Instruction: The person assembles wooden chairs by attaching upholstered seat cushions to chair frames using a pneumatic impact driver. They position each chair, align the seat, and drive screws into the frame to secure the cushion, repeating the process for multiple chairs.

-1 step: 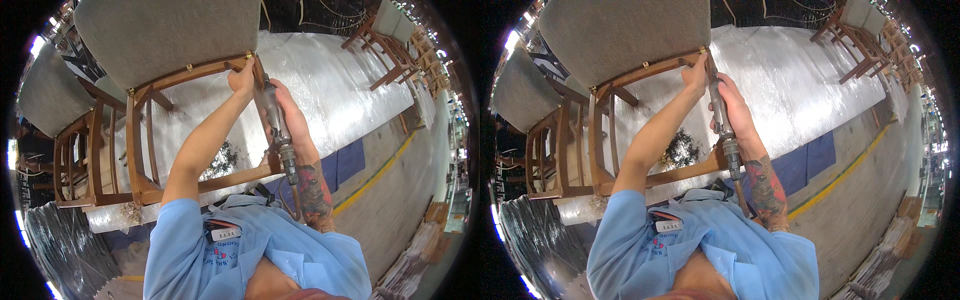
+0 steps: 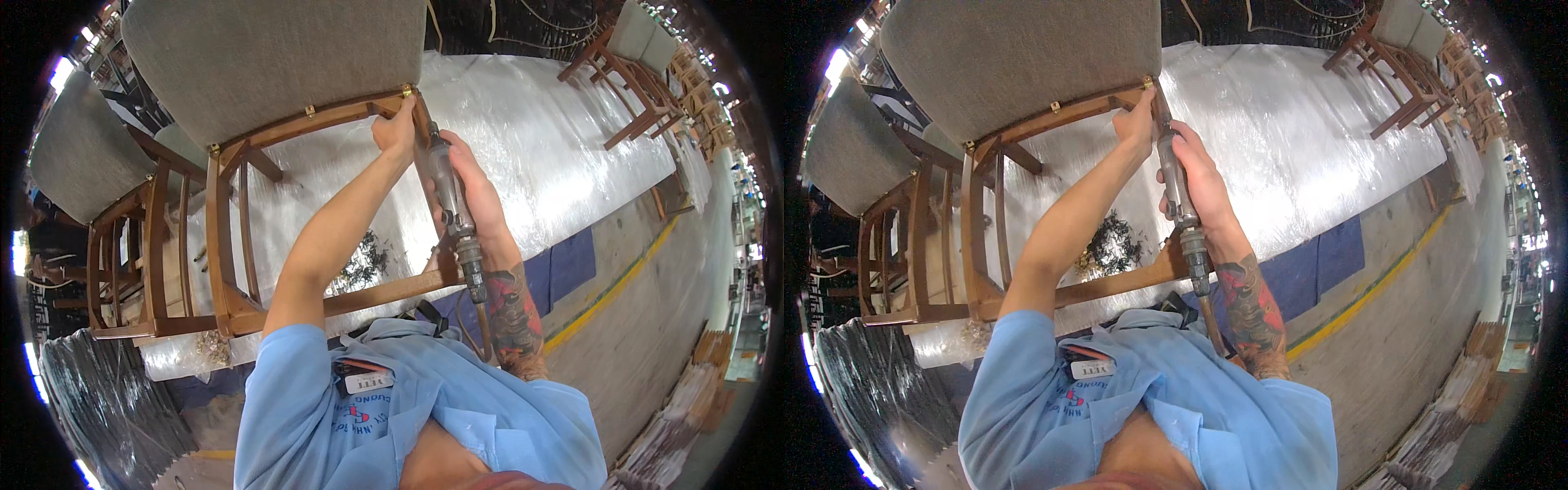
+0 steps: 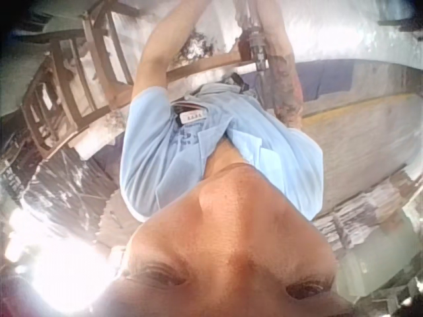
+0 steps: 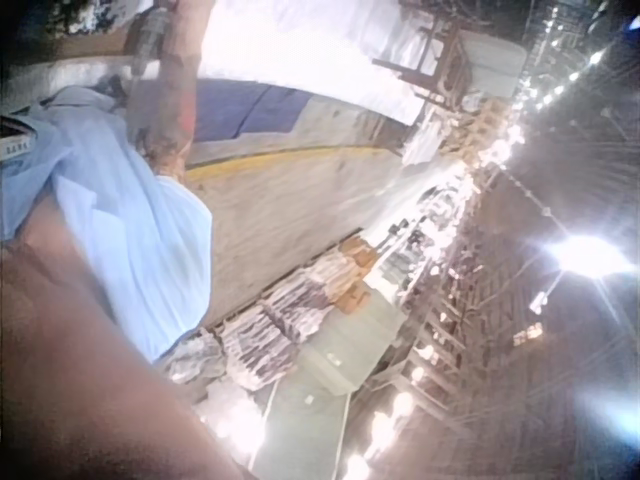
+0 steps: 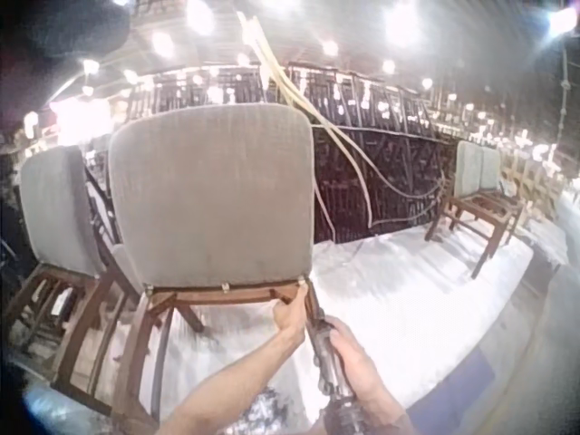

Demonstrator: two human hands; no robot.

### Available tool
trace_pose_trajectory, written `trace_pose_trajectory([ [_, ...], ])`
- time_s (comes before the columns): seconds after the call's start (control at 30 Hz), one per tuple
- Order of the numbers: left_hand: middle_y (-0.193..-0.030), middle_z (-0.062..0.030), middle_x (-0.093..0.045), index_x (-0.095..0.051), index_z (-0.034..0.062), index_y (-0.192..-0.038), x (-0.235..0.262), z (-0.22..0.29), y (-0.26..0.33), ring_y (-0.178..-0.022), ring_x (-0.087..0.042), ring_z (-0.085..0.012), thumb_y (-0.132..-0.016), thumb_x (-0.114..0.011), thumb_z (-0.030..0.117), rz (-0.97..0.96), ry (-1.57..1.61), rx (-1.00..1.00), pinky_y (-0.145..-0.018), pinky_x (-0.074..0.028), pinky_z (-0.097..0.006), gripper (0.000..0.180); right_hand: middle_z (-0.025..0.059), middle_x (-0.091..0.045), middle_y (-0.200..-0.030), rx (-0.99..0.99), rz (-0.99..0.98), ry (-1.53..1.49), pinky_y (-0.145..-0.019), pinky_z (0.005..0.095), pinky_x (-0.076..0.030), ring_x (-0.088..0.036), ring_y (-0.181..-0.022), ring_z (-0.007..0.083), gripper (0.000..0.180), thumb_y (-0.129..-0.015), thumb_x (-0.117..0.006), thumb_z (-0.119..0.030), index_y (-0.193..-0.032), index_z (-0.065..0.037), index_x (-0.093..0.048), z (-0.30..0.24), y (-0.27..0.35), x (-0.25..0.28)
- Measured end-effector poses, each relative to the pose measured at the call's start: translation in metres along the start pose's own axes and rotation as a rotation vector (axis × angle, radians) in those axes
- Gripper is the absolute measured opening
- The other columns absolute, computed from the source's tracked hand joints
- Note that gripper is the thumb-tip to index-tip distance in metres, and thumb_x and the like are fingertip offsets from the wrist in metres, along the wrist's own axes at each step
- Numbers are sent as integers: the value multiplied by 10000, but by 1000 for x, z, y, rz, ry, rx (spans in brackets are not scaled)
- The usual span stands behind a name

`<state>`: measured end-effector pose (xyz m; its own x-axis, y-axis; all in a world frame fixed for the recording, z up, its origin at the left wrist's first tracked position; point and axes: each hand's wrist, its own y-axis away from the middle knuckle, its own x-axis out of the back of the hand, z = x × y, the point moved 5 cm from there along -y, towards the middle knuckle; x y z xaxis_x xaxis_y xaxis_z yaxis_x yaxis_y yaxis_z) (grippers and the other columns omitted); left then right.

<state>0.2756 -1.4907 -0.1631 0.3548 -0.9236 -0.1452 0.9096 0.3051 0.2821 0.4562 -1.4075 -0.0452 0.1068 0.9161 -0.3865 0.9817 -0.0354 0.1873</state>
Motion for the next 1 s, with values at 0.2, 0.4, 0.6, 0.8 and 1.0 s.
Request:
trace_pose_trajectory([
  [0.2,-910,-141,-684,-656,-91,-957,0,12,-2,-762,-647,-205,-737,-850,395,-7,68,-2,-636,-515,-364,568,67,-565,-792,-9,-35,48,-408,275,-481,-545,-496,129,521,-1019,-450,-379,-1477,-137,-389,-1,-14,-6],
  [0.4,-985,-175,-730,-702,-118,-950,4,11,-2,-902,-693,-241,-713,-844,428,-7,-75,57,-819,-517,-352,612,72,-569,-777,-44,-58,49,-383,282,-463,-542,-447,153,518,-1023,-439,-387,-1479,-148,-382,-1,-25,-4],
  [0.6,-916,-194,-728,-703,-122,-892,3,7,-10,-868,-695,-247,-720,-829,475,-41,-147,47,-806,-515,-361,634,72,-569,-782,-74,-52,45,-376,287,-458,-543,-451,159,516,-1023,-438,-383,-1480,-153,-375,-1,-28,-5],
  [0.8,-698,-88,-637,-643,-12,-730,3,0,-18,-548,-568,-157,-698,-863,484,-60,-74,-1,-491,-437,-334,543,80,-567,-813,-50,-44,43,-384,287,-468,-556,-500,148,497,-1025,-445,-367,-1472,-159,-386,0,-29,-10],
  [1.0,-855,-121,-698,-692,-80,-842,4,16,-2,-780,-646,-182,-721,-849,467,-42,-131,-51,-701,-502,-338,582,80,-563,-810,-81,-48,10,-396,275,-476,-548,-478,138,486,-1033,-433,-381,-1463,-158,-390,-3,-25,-9],
])
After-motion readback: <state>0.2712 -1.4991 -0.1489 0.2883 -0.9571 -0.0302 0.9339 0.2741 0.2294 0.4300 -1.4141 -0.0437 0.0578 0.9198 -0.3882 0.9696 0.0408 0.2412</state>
